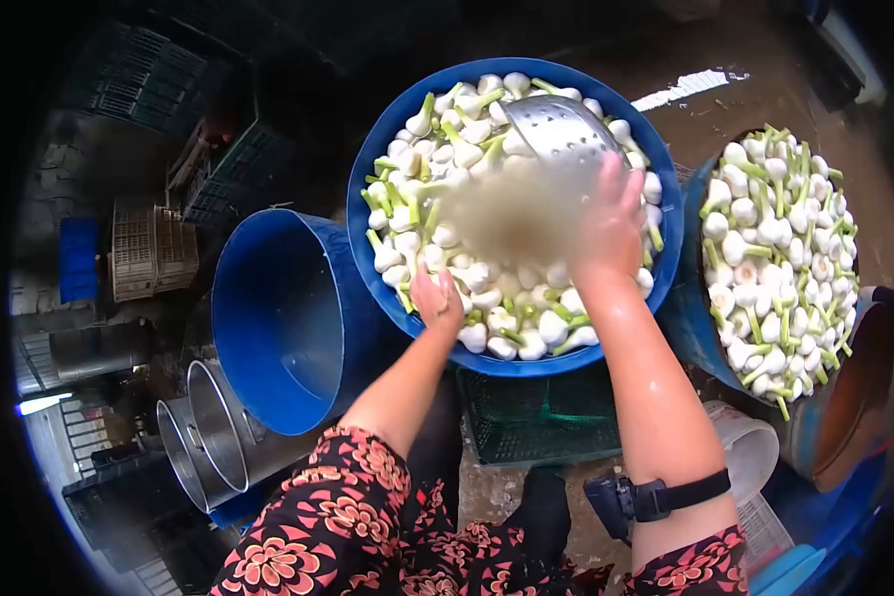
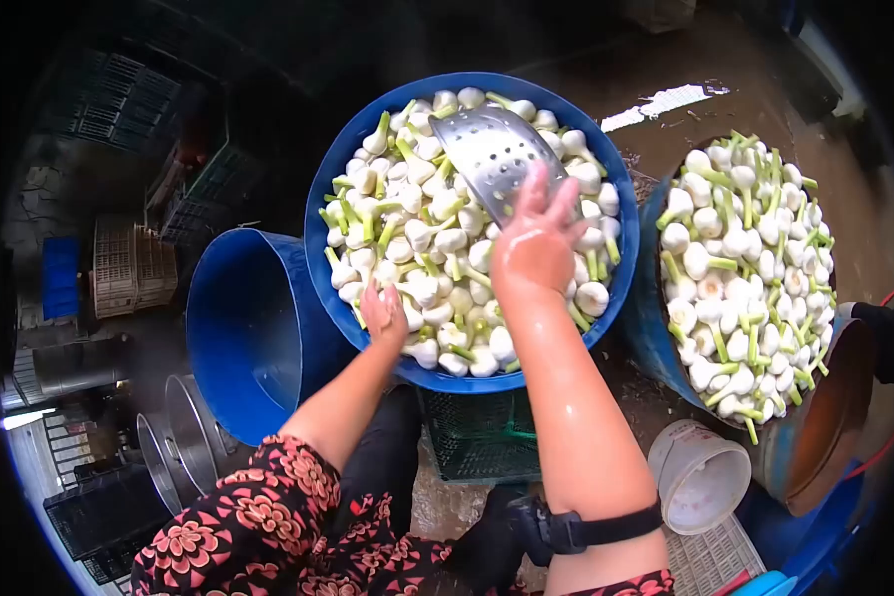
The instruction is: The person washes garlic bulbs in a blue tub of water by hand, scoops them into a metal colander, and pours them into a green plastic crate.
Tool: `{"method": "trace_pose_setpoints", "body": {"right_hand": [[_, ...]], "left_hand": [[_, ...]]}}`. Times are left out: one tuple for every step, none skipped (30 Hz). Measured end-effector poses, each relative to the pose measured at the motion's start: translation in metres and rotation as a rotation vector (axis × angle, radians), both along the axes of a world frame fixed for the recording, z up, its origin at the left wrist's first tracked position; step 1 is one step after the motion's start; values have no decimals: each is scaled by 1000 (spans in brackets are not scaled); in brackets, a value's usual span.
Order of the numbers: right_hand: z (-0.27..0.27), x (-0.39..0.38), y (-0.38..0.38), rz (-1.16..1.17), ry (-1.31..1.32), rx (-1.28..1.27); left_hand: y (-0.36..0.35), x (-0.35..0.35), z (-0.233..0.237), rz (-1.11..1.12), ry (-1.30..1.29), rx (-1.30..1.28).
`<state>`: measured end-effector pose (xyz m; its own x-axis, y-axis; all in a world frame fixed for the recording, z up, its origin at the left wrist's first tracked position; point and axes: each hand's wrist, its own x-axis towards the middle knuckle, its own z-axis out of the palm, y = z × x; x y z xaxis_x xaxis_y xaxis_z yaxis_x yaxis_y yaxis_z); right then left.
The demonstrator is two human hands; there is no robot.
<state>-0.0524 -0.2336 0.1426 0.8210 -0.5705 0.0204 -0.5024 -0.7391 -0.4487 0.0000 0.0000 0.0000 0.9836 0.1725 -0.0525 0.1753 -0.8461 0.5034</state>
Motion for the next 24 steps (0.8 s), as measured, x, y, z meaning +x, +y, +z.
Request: {"method": "trace_pose_setpoints", "body": {"right_hand": [[13, 9, -1, 119, 360, -309], [15, 19, -5, 118, 422, -433], [9, 79, 38, 179, 491, -282], [12, 119, 30, 67, 458, -116], [15, 157, 24, -52, 415, 51], [15, 191, 16, -41, 472, 17], [13, 220, 14, -31, 535, -2], [12, 236, 13, 6, 584, -43], [2, 225, 10, 53, 531, -33], [-8, 196, 13, 100, 484, -13], [-13, 151, 22, 69, 365, -46], [-4, 119, 26, 20, 313, 6], [29, 105, 42, -98, 382, 28], [48, 94, 48, -200, 521, 116], [41, 75, 48, -197, 564, 141], [37, 77, 56, -273, 580, 148], [23, 84, 71, -352, 599, 159], [-11, 101, 82, -365, 591, 94], [-46, 117, 88, -378, 579, 38], [-70, 125, 90, -350, 574, 53], [-98, 140, 86, -307, 554, 68], [-149, 140, 57, -152, 591, 34], [-193, 133, 26, -5, 632, 0], [-187, 151, 22, -53, 836, 93]], "left_hand": [[-6, -5, -7, 11, 4, -19], [-16, 8, -12, 137, 31, 153], [28, 43, 23, 255, 301, 228], [21, 69, 16, 252, 339, 227], [17, 92, 11, 241, 372, 226], [8, 106, 11, 230, 435, 235], [13, 118, 13, 216, 502, 260], [23, 131, 10, 259, 498, 219], [32, 145, 12, 243, 539, 198], [47, 159, 16, 208, 602, 103], [59, 169, 16, 175, 665, -6], [66, 182, 12, 204, 752, -157], [71, 192, -2, 207, 799, -179], [81, 199, -28, 234, 826, -287], [81, 202, -53, 266, 857, -398], [75, 199, -55, 299, 846, -736], [73, 192, -60, 344, 825, -1066], [75, 200, -72, 332, 881, -1029], [79, 206, -85, 317, 933, -986], [79, 209, -98, 307, 953, -953], [75, 213, -106, 316, 940, -959], [75, 214, -109, 243, 885, -932], [71, 210, -111, 168, 844, -899], [65, 213, -108, 176, 887, -616]]}}
